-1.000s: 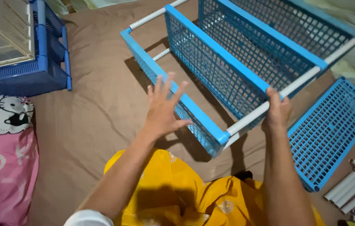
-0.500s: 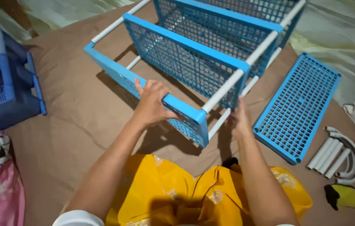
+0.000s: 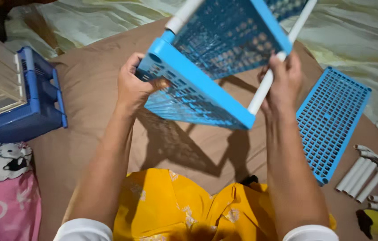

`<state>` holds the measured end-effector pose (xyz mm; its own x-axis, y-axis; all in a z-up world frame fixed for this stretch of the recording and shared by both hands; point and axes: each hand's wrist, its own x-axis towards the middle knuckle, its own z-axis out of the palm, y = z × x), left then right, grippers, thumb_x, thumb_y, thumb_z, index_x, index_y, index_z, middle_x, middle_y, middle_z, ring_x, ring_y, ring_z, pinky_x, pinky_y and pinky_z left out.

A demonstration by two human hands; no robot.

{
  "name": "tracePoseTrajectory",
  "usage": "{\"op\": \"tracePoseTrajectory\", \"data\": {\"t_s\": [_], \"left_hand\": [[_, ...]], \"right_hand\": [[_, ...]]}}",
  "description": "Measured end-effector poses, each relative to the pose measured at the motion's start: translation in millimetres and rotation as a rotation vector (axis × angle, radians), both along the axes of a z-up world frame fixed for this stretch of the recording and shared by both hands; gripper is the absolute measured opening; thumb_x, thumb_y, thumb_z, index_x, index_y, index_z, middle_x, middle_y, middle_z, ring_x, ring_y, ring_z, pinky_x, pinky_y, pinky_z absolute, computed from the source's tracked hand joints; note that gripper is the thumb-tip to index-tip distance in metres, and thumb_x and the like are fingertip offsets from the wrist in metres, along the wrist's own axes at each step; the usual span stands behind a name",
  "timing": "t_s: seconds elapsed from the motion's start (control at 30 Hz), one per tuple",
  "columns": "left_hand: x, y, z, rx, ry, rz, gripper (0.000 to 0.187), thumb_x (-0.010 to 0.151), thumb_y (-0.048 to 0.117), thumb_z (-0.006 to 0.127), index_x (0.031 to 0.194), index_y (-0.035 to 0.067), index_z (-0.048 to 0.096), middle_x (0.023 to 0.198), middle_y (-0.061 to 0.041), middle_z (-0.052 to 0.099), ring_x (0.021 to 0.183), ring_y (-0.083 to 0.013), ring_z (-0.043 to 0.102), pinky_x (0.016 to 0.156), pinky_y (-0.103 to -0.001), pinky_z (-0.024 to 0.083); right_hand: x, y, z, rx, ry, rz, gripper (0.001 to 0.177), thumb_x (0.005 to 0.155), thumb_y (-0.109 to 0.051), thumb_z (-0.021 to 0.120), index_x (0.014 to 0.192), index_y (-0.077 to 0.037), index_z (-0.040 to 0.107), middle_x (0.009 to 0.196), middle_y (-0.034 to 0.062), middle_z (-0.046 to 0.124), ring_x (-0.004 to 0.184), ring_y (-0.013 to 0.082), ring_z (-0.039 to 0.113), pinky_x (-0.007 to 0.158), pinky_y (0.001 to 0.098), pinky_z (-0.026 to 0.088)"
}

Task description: The person assembles a blue plastic storage rack by inserting white poles into the grid panels and connecting them to form a frame. They repeatedly insert, remove, and reposition poles and panels to build the structure.

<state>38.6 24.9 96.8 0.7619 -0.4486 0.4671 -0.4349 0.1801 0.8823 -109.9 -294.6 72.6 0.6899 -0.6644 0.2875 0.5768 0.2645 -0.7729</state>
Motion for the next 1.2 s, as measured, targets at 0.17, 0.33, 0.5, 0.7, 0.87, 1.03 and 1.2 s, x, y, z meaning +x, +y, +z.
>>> {"op": "tracePoseTrajectory", "data": {"t_s": [0.17,0.33,0.5,0.7,0.87,1.03,1.2], "left_hand": [[18,8,-55,-0.392,0.153,-0.09,0.07,0.084,0.042,0.09,0.135,0.006,0.059,0.119,0.001,0.067,0.11,-0.0133,0.062,0.096,-0.031,0.052],[-3,-28,-118,-0.811,0.624,-0.227,0.08,0.091,0.065,0.06,0.15,0.015,0.043,0.149,-0.006,0.049,0.133,-0.0251,0.053,0.109,-0.043,0.054],[-79,-12,-120,-0.749,0.555,-0.222,0.078,0.101,0.061,0.046,0.163,0.021,0.019,0.147,-0.009,0.049,0.13,-0.0261,0.055,0.099,-0.045,0.054],[-104,-14,-124,-0.498,0.715,0.031,0.066,0.104,0.038,0.047,0.162,0.028,0.016,0.144,-0.008,0.052,0.115,-0.0168,0.059,0.091,-0.035,0.052],[-108,-6,-158,-0.592,0.744,0.161,0.056,0.113,0.036,0.045,0.164,0.021,0.03,0.134,-0.01,0.055,0.112,-0.0209,0.058,0.092,-0.04,0.051],[-118,6,-172,-0.455,1.006,0.31,0.059,0.104,0.042,0.04,0.159,0.028,0.027,0.138,0.003,0.049,0.119,-0.0194,0.056,0.093,-0.052,0.047],[-134,12,-188,-0.573,1.048,0.245,0.061,0.104,0.042,0.043,0.16,0.03,0.022,0.136,-0.002,0.05,0.122,-0.0231,0.058,0.104,-0.054,0.048]], "right_hand": [[24,-6,71,-0.498,-0.043,-0.157,0.025,0.104,-0.004,0.067,0.129,-0.004,0.062,0.094,0.0003,0.062,0.076,0.0079,0.059,0.068,0.0246,0.05],[45,-7,118,-0.937,-0.084,-0.279,0.015,0.104,-0.003,0.07,0.101,0.005,0.057,0.085,0.0072,0.054,0.074,0.0149,0.05,0.067,0.0319,0.041],[77,30,123,-1.239,-0.148,-0.389,0.018,0.093,0.002,0.073,0.101,0.009,0.058,0.093,0.0134,0.062,0.085,0.0239,0.061,0.075,0.037,0.049],[94,88,110,-1.267,-0.081,-0.255,0.027,0.086,0.005,0.076,0.109,0.005,0.063,0.092,0.0145,0.068,0.081,0.0246,0.068,0.07,0.0374,0.054],[115,122,88,-1.171,0.205,-0.075,0.048,0.089,-0.002,0.078,0.134,-0.001,0.061,0.094,0.0112,0.073,0.081,0.0174,0.073,0.07,0.0341,0.057],[140,155,57,-1.103,0.202,0.02,0.071,0.085,-0.005,0.085,0.146,-0.002,0.049,0.103,0.0106,0.072,0.089,0.0177,0.072,0.074,0.0324,0.059],[147,171,40,-1.095,0.396,0.092,0.058,0.081,-0.013,0.088,0.121,-0.003,0.047,0.089,0.006,0.064,0.077,0.0147,0.067,0.066,0.0314,0.057]]}}
